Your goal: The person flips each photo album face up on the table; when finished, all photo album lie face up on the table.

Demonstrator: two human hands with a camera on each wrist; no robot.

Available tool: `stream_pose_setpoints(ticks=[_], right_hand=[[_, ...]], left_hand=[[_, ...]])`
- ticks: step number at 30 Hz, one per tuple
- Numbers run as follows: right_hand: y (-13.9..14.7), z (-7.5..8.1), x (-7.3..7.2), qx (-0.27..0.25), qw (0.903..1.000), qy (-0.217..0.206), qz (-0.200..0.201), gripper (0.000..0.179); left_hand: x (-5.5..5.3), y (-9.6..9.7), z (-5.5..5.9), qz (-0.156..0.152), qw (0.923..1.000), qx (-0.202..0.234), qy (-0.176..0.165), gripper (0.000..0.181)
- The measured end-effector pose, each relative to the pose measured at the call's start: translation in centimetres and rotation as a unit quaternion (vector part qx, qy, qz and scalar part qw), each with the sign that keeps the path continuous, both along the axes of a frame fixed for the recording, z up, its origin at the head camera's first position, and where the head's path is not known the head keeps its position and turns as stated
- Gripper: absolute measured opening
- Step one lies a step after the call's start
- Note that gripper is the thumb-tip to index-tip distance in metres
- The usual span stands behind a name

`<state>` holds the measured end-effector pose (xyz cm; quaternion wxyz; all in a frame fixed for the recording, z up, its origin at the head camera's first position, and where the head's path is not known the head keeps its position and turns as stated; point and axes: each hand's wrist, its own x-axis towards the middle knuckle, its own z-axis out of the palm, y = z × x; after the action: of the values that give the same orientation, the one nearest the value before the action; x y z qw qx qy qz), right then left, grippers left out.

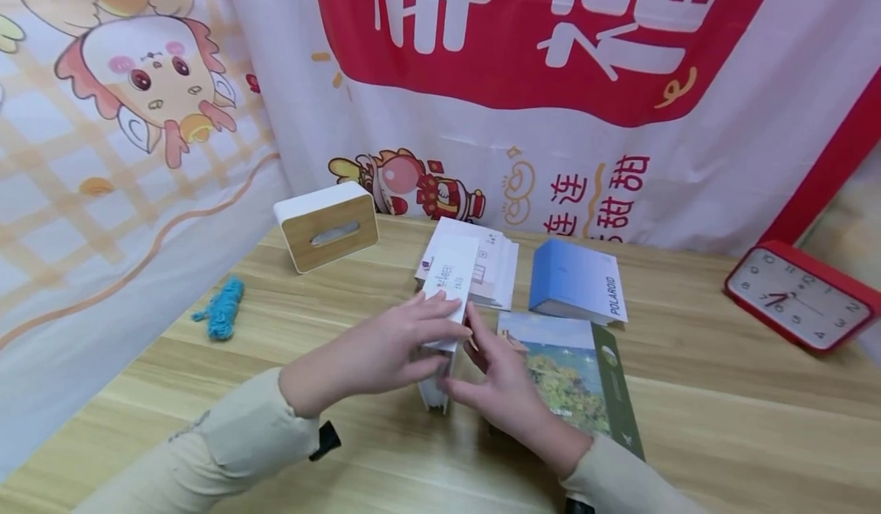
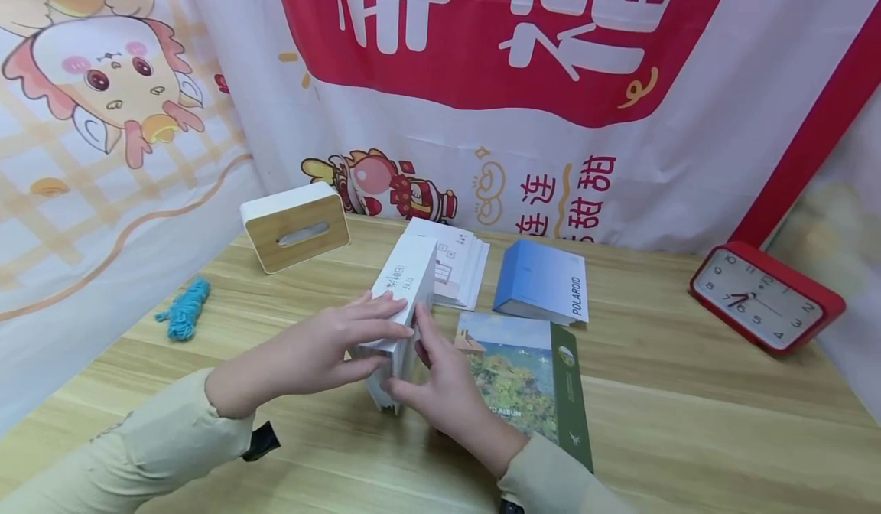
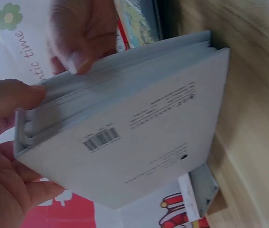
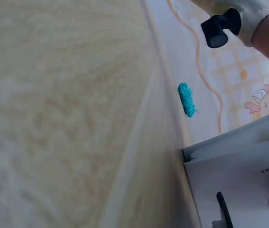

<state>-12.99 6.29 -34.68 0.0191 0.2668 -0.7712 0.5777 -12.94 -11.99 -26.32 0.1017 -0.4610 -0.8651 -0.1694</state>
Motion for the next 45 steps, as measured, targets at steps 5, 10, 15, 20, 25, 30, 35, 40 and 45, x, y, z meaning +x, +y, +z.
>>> stream_pose_setpoints(ticks=[5, 10, 15, 20, 25, 30, 35, 40, 45], right_hand=[[-0.3, -0.7, -0.4, 0.008, 0.9976, -0.068, 0.001, 0.109], [-0.3, -1.2, -0.4, 0.002, 0.9948, -0.102, 0.012, 0.113], [-0.3, -1.2, -0.3, -0.002, 0.9942, -0.106, 0.02, 0.114], [-0.2, -1.3, -0.4, -0.005, 0.9934, -0.113, 0.021, 0.114], [0.0, -1.2, -0.1, 0.011, 0.9941, -0.107, 0.018, 0.109], [0.3, -1.0, 0.1, 0.025, 0.9954, -0.089, 0.026, 0.099], [0.3, -0.9, 0.2, 0.038, 0.9962, -0.074, 0.029, 0.094], [0.5, -0.7, 0.5, 0.052, 0.9967, -0.058, 0.021, 0.09], [1.1, -0.4, 0.6, 0.094, 0.9954, -0.02, 0.002, 0.083]], left_hand=[[-0.1, 0.5, 0.9, 0.0, 0.9991, -0.039, 0.015, 0.033], [0.0, 1.0, 1.3, 0.013, 0.9964, -0.084, -0.001, 0.036], [0.1, 1.4, 1.9, 0.014, 0.9942, -0.104, -0.025, 0.034], [-0.2, 1.5, 1.9, -0.015, 0.9952, -0.096, -0.007, 0.029], [-0.4, 1.2, 1.7, -0.044, 0.9969, -0.061, 0.023, 0.027], [-0.2, 0.7, 1.2, -0.038, 0.9973, -0.026, 0.057, 0.025], [0.5, -0.1, 0.8, -0.03, 0.9981, 0.012, 0.052, 0.021], [0.7, -0.9, 0.4, -0.025, 0.9979, 0.057, 0.017, 0.019], [0.9, -2.1, -0.3, 0.023, 0.9918, 0.115, -0.051, 0.02]])
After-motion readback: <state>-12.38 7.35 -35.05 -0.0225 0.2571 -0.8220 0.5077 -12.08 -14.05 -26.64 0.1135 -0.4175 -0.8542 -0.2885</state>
